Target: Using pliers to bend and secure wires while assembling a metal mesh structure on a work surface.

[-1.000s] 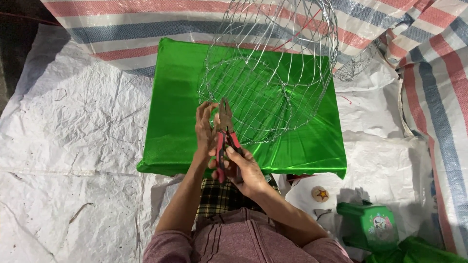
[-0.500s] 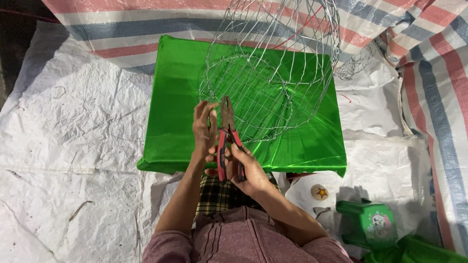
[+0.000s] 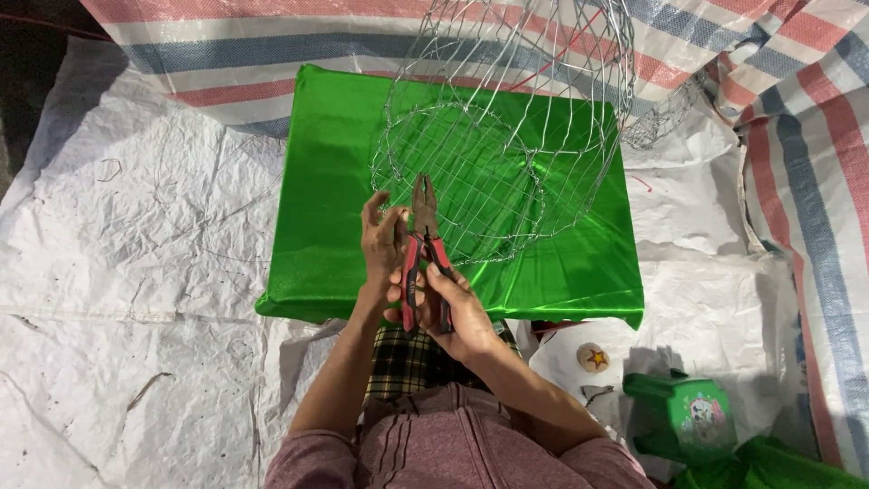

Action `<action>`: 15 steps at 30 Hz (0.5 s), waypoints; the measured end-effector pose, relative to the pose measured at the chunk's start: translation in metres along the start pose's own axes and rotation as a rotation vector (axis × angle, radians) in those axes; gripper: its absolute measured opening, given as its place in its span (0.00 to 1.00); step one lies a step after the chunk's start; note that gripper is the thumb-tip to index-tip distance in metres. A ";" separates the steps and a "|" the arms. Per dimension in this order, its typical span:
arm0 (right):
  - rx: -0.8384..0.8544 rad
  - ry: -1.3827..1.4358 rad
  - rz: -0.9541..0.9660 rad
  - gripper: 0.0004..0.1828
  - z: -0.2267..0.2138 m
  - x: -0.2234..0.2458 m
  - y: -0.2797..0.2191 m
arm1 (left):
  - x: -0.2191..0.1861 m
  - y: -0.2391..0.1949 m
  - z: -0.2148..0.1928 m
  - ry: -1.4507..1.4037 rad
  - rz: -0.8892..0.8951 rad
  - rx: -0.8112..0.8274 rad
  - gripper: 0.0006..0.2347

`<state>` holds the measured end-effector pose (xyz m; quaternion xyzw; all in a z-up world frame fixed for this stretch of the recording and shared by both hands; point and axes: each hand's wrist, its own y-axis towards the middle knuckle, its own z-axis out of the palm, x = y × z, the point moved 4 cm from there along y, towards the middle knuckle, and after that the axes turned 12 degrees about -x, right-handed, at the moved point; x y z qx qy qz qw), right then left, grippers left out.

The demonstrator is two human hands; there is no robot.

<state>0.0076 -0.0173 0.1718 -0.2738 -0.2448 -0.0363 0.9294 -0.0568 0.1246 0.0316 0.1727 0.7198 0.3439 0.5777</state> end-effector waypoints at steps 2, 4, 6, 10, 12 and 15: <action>0.040 -0.028 -0.006 0.11 0.001 0.002 0.001 | -0.006 0.003 -0.001 -0.006 0.022 -0.016 0.03; 0.058 -0.071 -0.013 0.15 -0.017 -0.005 0.009 | -0.006 0.004 0.000 -0.001 0.035 -0.025 0.04; 0.076 -0.113 -0.021 0.21 -0.020 -0.005 0.010 | -0.009 0.006 -0.001 0.003 0.050 -0.035 0.04; 0.136 -0.174 -0.049 0.23 -0.009 0.002 0.007 | -0.022 0.011 -0.004 -0.004 0.035 -0.035 0.03; 0.146 -0.181 -0.051 0.24 -0.012 0.001 0.008 | -0.025 0.011 -0.004 0.007 0.024 -0.029 0.04; 0.141 -0.198 -0.050 0.26 -0.012 0.002 0.008 | -0.026 0.011 -0.004 -0.006 0.034 -0.043 0.03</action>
